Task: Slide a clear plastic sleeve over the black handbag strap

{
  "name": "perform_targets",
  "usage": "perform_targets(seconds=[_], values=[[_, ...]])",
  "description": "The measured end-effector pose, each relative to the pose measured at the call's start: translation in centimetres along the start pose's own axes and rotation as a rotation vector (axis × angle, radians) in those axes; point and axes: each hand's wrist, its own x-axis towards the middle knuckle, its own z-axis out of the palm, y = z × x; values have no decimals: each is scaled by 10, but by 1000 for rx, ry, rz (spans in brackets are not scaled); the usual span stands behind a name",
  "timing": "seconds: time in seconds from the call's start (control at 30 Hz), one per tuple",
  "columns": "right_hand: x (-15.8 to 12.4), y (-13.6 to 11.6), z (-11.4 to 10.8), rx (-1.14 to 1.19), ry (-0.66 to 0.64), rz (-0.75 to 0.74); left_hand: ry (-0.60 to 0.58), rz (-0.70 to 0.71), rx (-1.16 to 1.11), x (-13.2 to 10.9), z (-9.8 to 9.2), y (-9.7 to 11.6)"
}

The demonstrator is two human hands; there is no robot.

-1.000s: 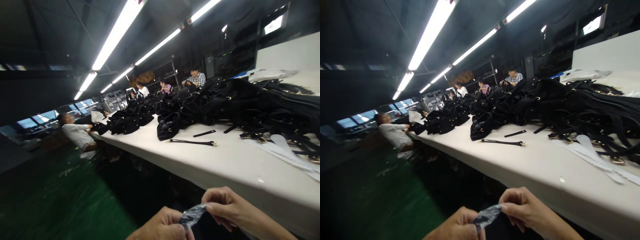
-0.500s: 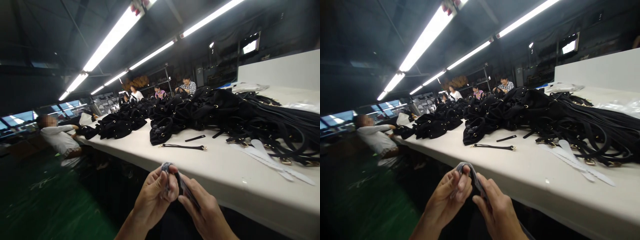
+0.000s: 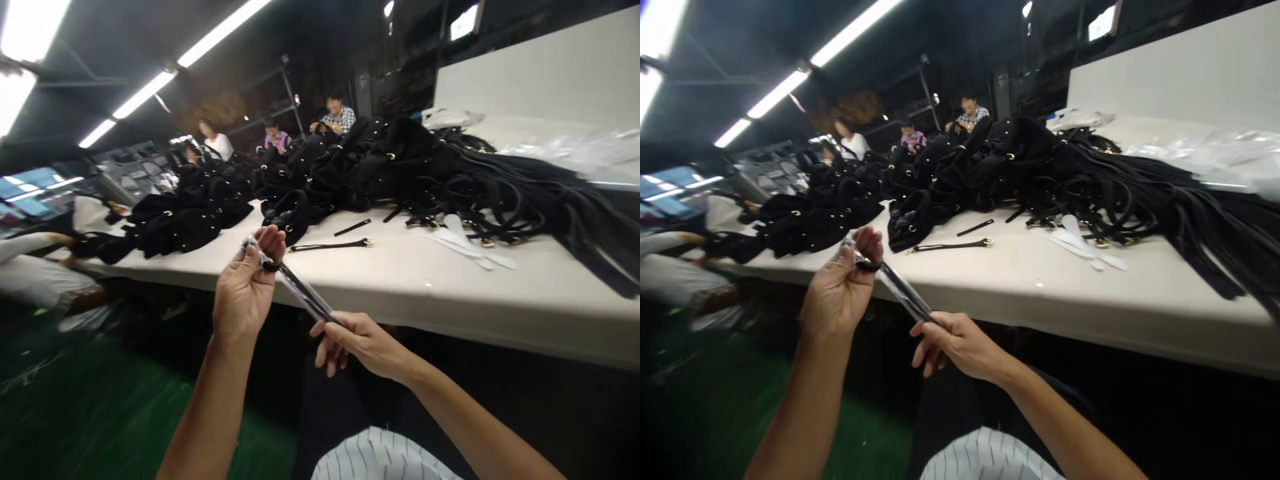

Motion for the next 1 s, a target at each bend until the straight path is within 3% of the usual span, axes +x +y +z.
perform_targets(seconds=[0.1,0.2,0.27,0.33,0.43,0.6,0.7,0.8,0.87,0.93,1.0], values=[[-9,-6,1,123,-94,-3,-93,173,184,-4,1,-19],[-22,-11,2,112,-59,16,-157,385,630,-8,-5,-41],[-32,-17,0,92,-19,19,-288,557,929,-11,-14,-56],[-43,-26,-5,98,37,-15,-459,611,1037,-17,-22,-70],[-55,-42,-18,176,130,-91,-624,354,989,-36,-28,-85],[-49,-49,-46,502,291,-72,-850,-139,811,-86,-17,-92],[-34,-31,-63,877,431,46,-822,-286,773,-106,-9,-95],[-23,-2,-83,1074,436,178,-811,-403,938,-111,-6,-104],[-20,19,-97,1035,363,247,-851,-538,1011,-112,-6,-109],[-18,39,-112,917,314,273,-886,-694,935,-112,-8,-106],[-19,53,-122,798,331,251,-809,-806,778,-114,-12,-93]])
